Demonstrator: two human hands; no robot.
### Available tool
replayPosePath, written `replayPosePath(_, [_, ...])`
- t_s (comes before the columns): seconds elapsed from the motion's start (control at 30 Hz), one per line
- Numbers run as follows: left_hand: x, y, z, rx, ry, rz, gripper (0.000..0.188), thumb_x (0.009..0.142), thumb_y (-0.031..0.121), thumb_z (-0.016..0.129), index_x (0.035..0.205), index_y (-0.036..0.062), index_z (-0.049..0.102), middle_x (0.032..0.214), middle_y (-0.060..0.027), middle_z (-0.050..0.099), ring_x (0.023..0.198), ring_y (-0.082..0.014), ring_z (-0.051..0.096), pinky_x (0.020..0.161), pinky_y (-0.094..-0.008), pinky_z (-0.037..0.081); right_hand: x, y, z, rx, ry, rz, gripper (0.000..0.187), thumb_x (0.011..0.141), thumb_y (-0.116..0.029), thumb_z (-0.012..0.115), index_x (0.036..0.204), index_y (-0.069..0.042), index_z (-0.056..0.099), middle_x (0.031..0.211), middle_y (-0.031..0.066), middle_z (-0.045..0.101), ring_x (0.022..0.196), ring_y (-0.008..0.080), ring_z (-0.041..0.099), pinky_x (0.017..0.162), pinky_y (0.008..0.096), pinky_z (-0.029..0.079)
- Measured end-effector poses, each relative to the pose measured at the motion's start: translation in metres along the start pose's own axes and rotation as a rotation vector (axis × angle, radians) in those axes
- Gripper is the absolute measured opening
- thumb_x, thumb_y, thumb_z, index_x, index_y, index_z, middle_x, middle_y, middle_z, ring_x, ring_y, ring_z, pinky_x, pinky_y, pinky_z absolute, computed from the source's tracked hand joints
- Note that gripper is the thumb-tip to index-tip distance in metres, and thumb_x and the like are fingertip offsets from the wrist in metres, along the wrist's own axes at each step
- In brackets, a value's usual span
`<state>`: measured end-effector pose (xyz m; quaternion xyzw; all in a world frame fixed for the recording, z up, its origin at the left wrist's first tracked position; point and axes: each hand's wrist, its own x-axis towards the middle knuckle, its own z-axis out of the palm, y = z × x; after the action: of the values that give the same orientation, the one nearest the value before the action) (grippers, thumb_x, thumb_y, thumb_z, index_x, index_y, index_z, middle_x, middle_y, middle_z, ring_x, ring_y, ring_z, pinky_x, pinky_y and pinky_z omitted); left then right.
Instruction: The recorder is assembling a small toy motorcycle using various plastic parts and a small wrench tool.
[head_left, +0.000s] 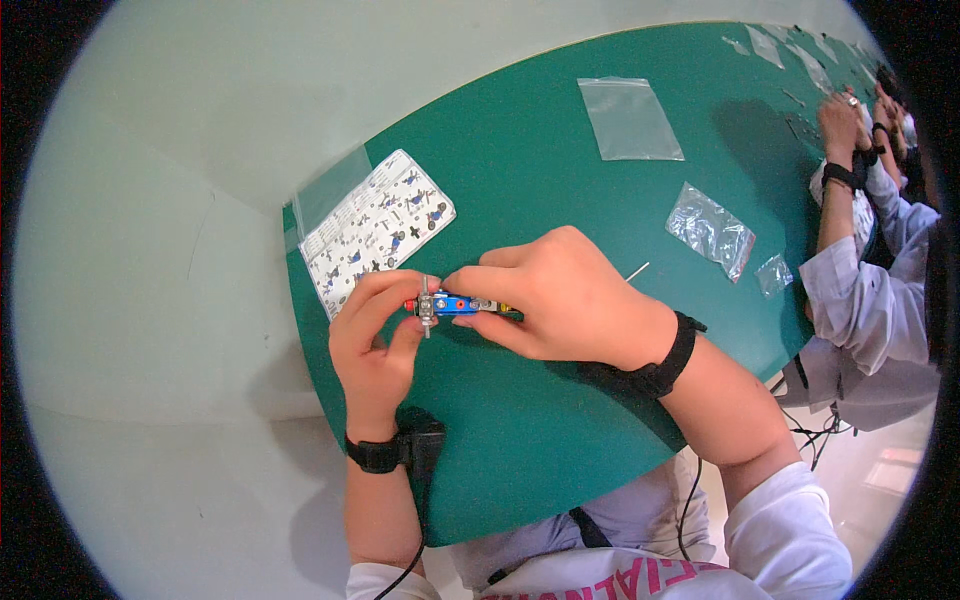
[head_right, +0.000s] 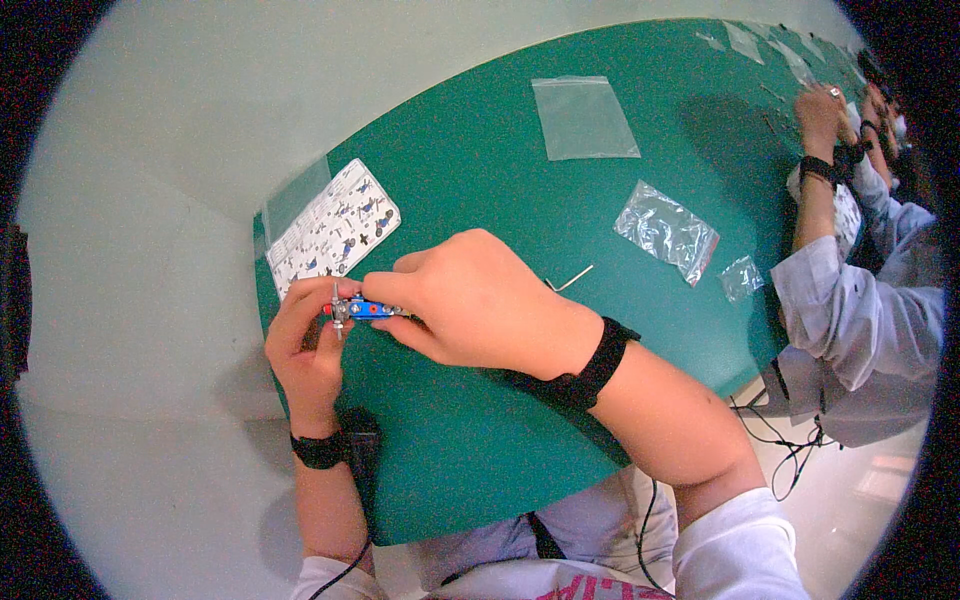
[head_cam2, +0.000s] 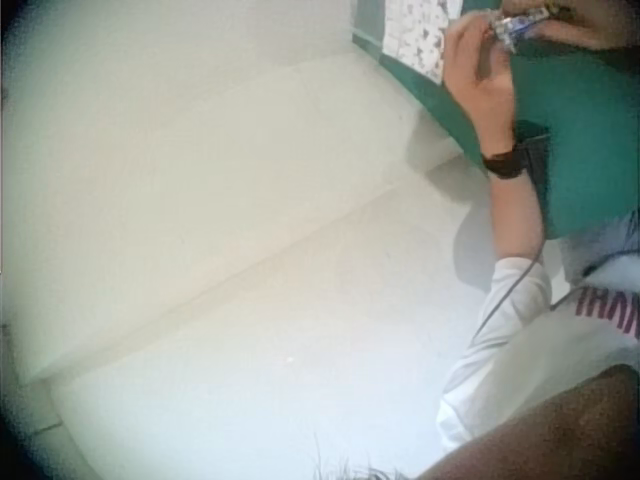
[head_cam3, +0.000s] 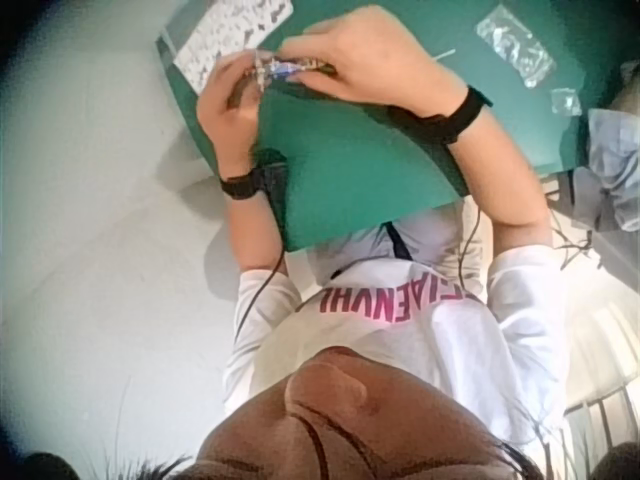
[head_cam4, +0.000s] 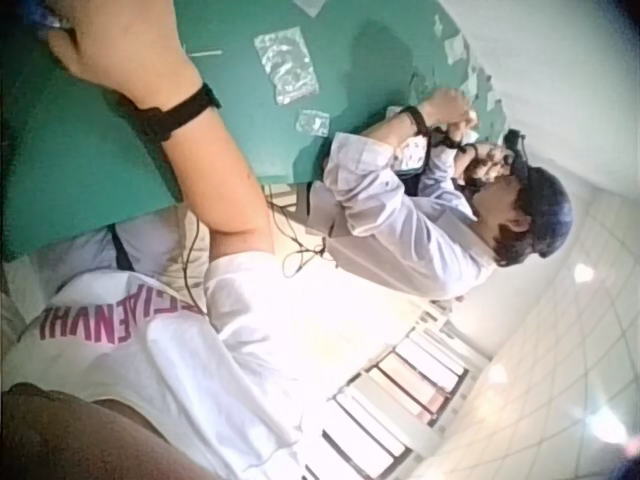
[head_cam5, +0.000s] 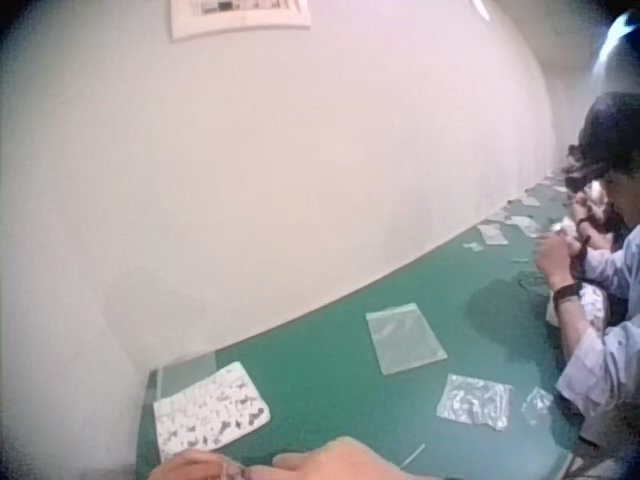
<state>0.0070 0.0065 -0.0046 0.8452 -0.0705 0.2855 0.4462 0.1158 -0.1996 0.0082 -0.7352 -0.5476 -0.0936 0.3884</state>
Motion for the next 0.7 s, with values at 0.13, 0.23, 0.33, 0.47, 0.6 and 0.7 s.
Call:
replayPosePath(0.13, [0.0021,-0.0006,-0.0035,-0.156,-0.085,-0.076,0.023,0.087,0.005,0.071,0.108,-0.0033,0.071,0.109,-0.0120,0.070,0.099,-0.0213,0.067,0.088,-0.0322,0.053,0.0002,0.0005,-0.0002,-0.004,-0.001,-0.049,0.022,0.082,-0.019,0.078,0.101,-0.014,0.070,0.076,0.0060,0.067,0.062,0.0288,0.065,0.052,0.0392,0.049])
replayPosePath(0.23, [0.0025,0.0003,-0.0037,-0.177,-0.086,-0.092,0.023,0.086,0.004,0.071,0.108,-0.0030,0.072,0.109,-0.0118,0.070,0.099,-0.0215,0.068,0.088,-0.0325,0.053,0.0010,-0.0006,-0.0019,-0.016,-0.029,-0.042,0.022,0.082,-0.019,0.078,0.101,-0.013,0.070,0.077,0.0062,0.068,0.063,0.0292,0.066,0.053,0.0395,0.050])
replayPosePath(0.33, [0.0004,0.0004,-0.0022,-0.043,-0.044,-0.015,0.025,0.085,-0.003,0.067,0.109,-0.0022,0.070,0.110,-0.0125,0.070,0.100,-0.0223,0.068,0.084,-0.0303,0.055,0.0003,0.0001,0.0062,0.030,0.037,0.002,0.021,0.083,-0.019,0.078,0.101,-0.012,0.069,0.079,0.0067,0.069,0.064,0.0298,0.067,0.053,0.0397,0.050])
replayPosePath(0.47, [0.0006,0.0050,0.0047,0.128,0.040,0.093,0.029,0.078,-0.007,0.074,0.107,-0.0029,0.072,0.111,-0.0137,0.070,0.097,-0.0242,0.070,0.084,-0.0334,0.056,-0.0009,-0.0031,0.0065,0.034,0.037,0.052,0.021,0.084,-0.020,0.078,0.101,-0.012,0.070,0.081,0.0073,0.070,0.065,0.0304,0.067,0.053,0.0398,0.050])
replayPosePath(0.6, [0.0025,0.0017,0.0004,0.014,0.024,0.107,0.030,0.077,-0.006,0.074,0.107,-0.0032,0.071,0.111,-0.0137,0.069,0.099,-0.0248,0.069,0.085,-0.0344,0.056,0.0019,-0.0037,0.0001,0.045,0.040,-0.001,0.017,0.086,-0.024,0.074,0.094,-0.013,0.064,0.073,0.0092,0.063,0.066,0.0347,0.066,0.056,0.0460,0.051])
replayPosePath(0.7, [0.0041,-0.0023,-0.0036,-0.024,-0.050,0.143,0.030,0.077,-0.007,0.074,0.107,-0.0037,0.070,0.110,-0.0137,0.069,0.100,-0.0245,0.068,0.086,-0.0348,0.056,0.0006,-0.0005,-0.0027,0.023,0.002,-0.032,0.017,0.086,-0.024,0.074,0.096,-0.013,0.065,0.073,0.0085,0.063,0.066,0.0341,0.066,0.056,0.0453,0.051])
